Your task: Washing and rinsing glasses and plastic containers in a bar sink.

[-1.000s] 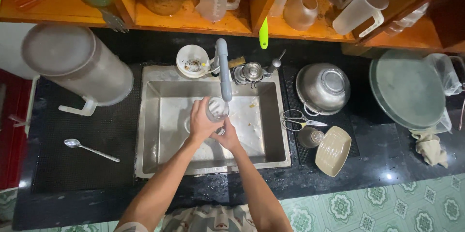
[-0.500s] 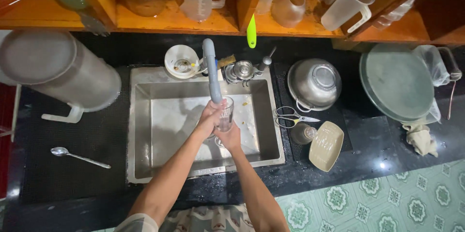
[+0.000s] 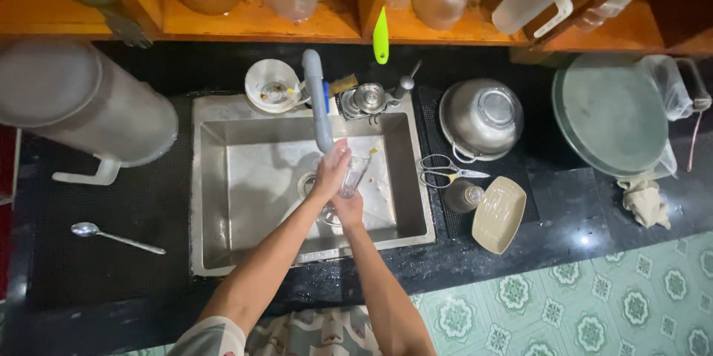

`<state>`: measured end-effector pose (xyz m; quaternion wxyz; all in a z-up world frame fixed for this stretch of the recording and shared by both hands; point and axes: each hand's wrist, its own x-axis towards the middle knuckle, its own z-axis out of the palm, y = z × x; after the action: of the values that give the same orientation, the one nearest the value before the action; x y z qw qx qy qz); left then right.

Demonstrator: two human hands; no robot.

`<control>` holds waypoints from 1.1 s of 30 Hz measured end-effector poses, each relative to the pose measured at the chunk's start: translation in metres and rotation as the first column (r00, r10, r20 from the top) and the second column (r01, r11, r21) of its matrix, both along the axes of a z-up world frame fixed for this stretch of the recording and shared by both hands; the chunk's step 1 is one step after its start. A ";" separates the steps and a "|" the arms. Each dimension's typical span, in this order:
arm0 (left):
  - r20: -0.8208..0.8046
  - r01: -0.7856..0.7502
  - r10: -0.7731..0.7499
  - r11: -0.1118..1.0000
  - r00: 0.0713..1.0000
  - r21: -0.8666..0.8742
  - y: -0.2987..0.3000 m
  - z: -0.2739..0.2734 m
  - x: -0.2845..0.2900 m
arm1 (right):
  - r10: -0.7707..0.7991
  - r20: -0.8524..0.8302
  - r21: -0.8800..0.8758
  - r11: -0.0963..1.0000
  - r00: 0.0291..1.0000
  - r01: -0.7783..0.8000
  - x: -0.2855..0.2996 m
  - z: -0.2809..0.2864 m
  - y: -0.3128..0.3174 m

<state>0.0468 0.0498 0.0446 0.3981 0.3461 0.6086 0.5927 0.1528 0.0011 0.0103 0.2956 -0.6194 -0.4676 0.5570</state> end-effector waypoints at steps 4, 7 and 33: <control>-0.280 0.113 -0.140 0.987 0.950 -0.110 -0.007 -0.053 0.014 | -0.247 -0.343 -0.283 0.947 0.906 0.151 0.026 -0.052 -0.009; -0.123 0.198 -0.225 0.960 0.966 -0.200 -0.013 -0.082 0.019 | -0.400 -0.354 -0.461 0.861 0.846 0.215 0.057 -0.066 -0.001; 0.198 0.041 -0.061 0.994 0.978 0.102 -0.030 -0.078 -0.006 | 0.288 0.298 0.162 0.924 0.910 -0.346 0.002 0.001 -0.001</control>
<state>0.0405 0.0197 -0.0330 0.4554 0.3189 0.5266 0.6431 0.1544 0.0006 0.0115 0.1987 -0.5694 -0.6547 0.4557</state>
